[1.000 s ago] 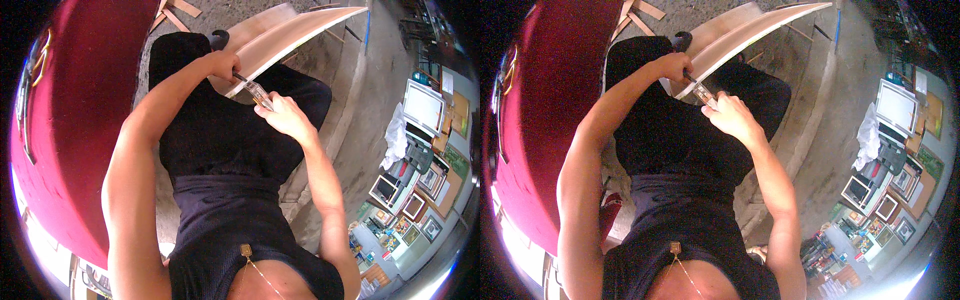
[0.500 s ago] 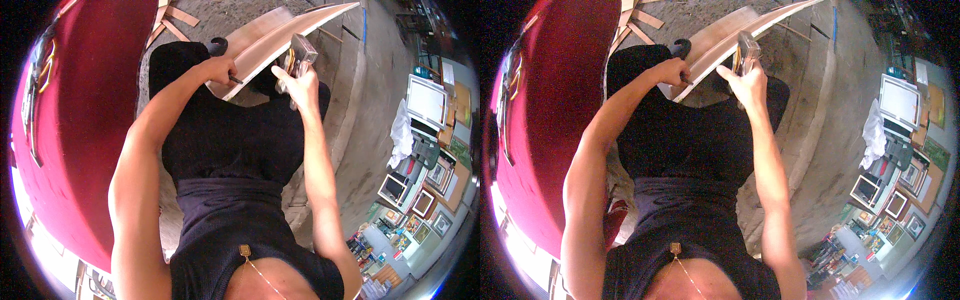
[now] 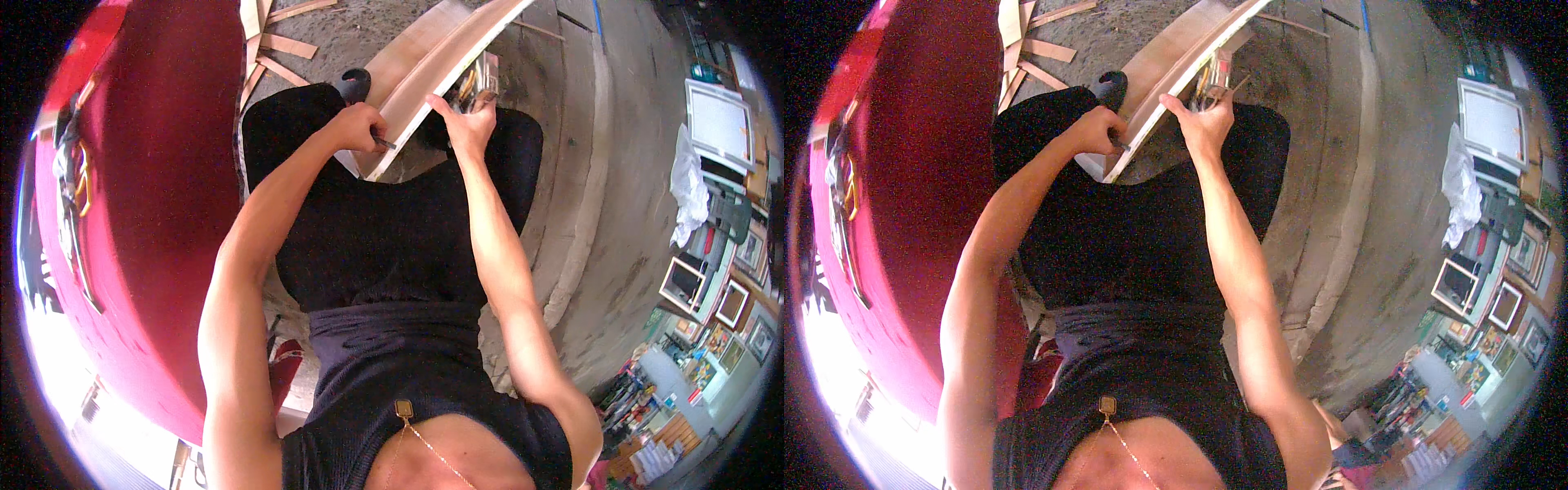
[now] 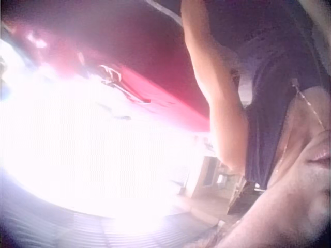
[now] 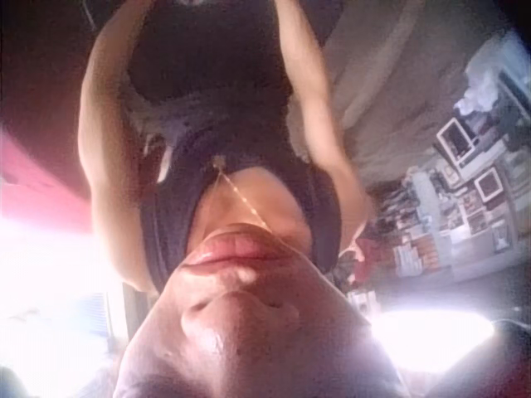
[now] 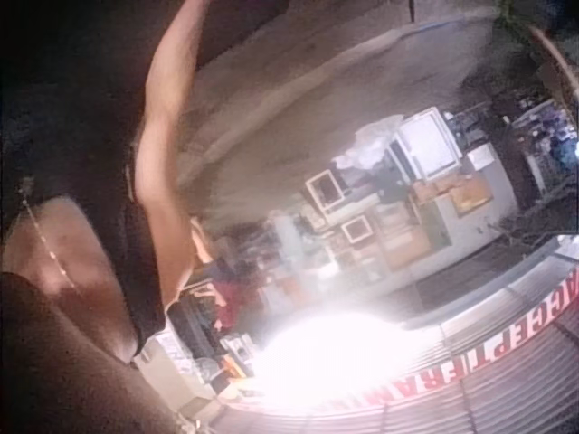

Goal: The person sits on the floor and uses a hammer to drive nails into a wooden frame, securing its joints. They repeatedly position the frame on their lap, tap the nails, and adjust the piece to continue fastening.

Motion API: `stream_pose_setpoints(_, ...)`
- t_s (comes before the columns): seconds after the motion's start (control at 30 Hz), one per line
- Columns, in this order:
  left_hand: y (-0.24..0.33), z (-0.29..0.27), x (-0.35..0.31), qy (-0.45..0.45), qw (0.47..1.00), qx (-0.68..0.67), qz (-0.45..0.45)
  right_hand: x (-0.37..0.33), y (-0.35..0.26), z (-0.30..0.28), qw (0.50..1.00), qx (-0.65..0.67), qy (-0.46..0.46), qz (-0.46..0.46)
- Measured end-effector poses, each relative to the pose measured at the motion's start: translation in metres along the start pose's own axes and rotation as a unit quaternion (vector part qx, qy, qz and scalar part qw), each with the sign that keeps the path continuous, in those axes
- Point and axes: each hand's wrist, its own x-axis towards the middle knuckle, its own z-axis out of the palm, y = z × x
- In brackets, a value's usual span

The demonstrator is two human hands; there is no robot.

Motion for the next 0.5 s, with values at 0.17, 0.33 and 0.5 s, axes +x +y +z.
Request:
stream_pose_setpoints(0.17,0.003,0.001,0.006,0.033,0.999,-0.014,-0.021,0.008,0.013,0.006,0.996,0.086,0.024,0.003)
stream_pose_setpoints(0.33,0.012,-0.002,0.017,0.078,0.996,0.019,-0.031,0.019,0.017,0.002,0.999,0.035,0.033,0.024)
stream_pose_setpoints(0.5,0.025,-0.023,0.005,0.025,0.988,0.150,0.005,0.017,0.012,0.001,0.996,0.059,0.066,-0.005)
